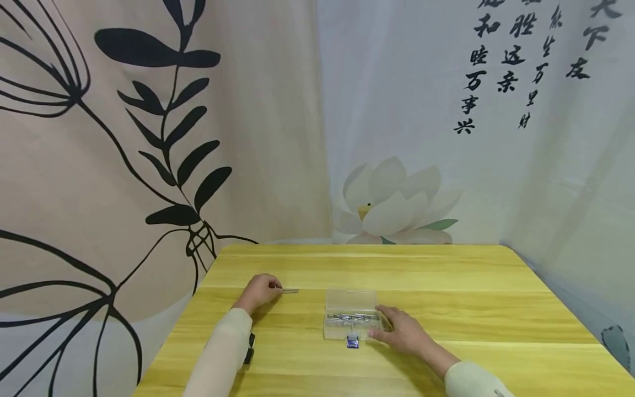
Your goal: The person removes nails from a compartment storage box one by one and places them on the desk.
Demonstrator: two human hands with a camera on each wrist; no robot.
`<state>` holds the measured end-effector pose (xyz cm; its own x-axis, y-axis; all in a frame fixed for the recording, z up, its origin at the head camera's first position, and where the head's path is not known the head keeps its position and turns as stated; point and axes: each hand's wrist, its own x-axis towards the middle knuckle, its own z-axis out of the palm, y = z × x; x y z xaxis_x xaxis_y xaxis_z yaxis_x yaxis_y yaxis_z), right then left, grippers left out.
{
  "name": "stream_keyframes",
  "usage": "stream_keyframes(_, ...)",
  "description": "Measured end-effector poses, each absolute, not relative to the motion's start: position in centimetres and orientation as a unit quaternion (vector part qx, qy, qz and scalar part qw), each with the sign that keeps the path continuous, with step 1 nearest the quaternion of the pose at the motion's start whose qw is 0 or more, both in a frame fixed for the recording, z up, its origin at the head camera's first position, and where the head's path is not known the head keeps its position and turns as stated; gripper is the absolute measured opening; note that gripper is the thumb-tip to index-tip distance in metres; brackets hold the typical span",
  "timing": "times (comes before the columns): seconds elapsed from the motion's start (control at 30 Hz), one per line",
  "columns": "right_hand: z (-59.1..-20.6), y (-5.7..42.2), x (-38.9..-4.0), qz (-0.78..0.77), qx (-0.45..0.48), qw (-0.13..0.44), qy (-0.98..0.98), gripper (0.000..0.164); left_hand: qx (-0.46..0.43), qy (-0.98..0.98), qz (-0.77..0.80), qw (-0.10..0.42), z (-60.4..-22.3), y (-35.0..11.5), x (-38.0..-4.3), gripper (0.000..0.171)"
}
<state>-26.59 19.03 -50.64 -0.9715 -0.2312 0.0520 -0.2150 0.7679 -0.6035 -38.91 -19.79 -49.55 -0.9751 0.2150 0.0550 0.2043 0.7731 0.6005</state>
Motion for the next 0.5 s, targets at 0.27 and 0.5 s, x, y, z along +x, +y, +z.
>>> stream_keyframes(0.27,-50.5,19.0,-26.4,-0.316,-0.115,0.014,0.942,0.076,0.163,0.922,0.352,0.003,-48.3,-17.7,-38.4,0.007)
stream_keyframes(0.5,-50.5,19.0,-26.6,-0.314,-0.124,0.012,0.941,0.076,0.205,0.899,0.387,0.028,-47.2,-15.2,-37.8,0.016)
